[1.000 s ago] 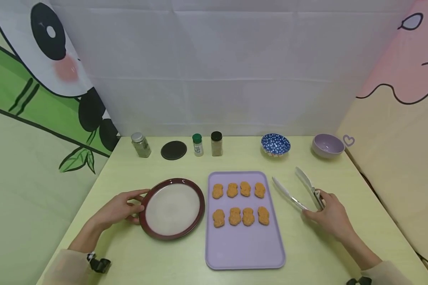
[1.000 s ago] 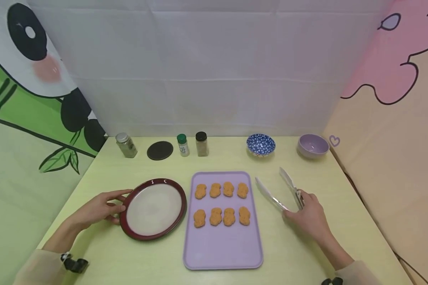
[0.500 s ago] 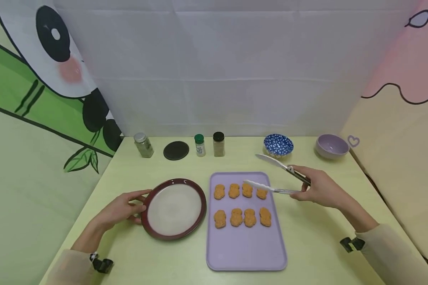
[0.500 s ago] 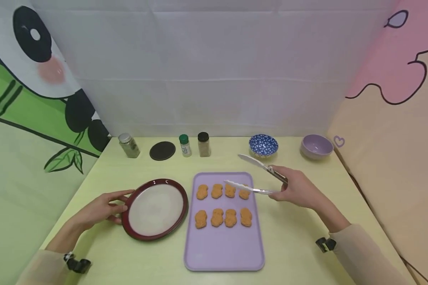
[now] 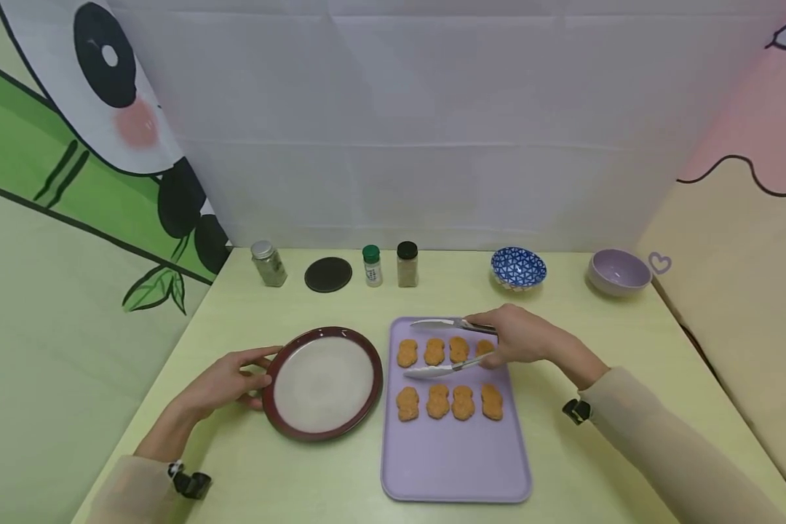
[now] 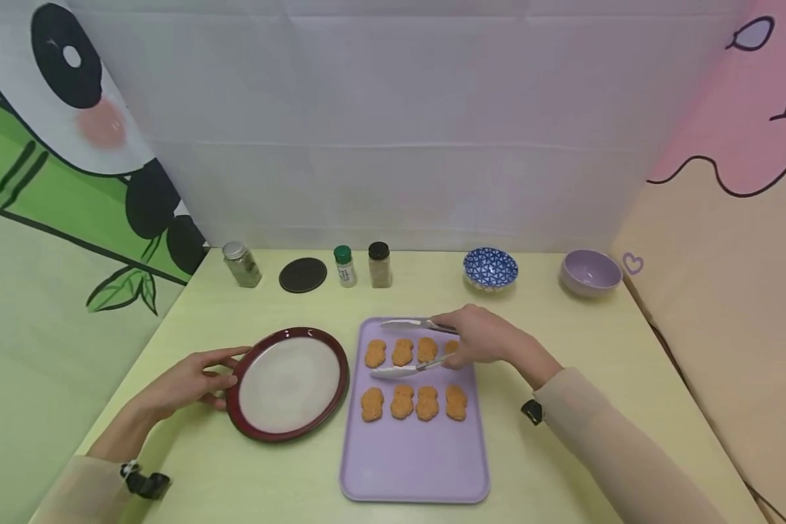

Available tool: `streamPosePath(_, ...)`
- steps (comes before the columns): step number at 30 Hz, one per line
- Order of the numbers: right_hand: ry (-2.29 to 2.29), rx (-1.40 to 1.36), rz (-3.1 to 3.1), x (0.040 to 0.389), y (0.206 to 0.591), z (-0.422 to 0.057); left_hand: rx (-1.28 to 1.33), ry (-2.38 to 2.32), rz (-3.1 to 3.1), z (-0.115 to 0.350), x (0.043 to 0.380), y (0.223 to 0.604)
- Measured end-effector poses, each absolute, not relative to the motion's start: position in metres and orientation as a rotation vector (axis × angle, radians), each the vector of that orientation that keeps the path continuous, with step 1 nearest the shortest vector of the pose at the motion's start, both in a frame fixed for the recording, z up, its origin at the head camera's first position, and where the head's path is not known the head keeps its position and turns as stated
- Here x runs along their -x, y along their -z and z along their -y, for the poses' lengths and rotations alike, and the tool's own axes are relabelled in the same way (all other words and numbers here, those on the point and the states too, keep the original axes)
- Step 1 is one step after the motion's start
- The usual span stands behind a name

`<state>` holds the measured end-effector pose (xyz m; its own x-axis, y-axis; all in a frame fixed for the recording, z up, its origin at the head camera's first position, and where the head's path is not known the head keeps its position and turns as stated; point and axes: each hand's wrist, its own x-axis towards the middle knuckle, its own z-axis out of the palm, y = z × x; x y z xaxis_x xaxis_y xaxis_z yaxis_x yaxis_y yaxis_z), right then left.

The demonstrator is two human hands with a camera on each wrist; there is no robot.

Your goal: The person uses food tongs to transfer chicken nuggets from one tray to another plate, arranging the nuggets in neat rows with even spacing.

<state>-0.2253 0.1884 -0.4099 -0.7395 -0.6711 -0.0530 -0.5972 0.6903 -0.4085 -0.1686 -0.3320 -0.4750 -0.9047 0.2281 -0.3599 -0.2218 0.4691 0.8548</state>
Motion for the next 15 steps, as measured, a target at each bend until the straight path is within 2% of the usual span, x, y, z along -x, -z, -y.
streamPosePath(7, 0.535, 0.923, -2.640, 0.237, 0.409, -0.181, -0.024, -1.438, -2.305, 0.330, 0.168, 0.475)
streamPosePath(15, 0.570, 0.959, -2.608, 0.242, 0.408, -0.181, -0.017, -1.427, -2.319, 0.329, 0.167, 0.475)
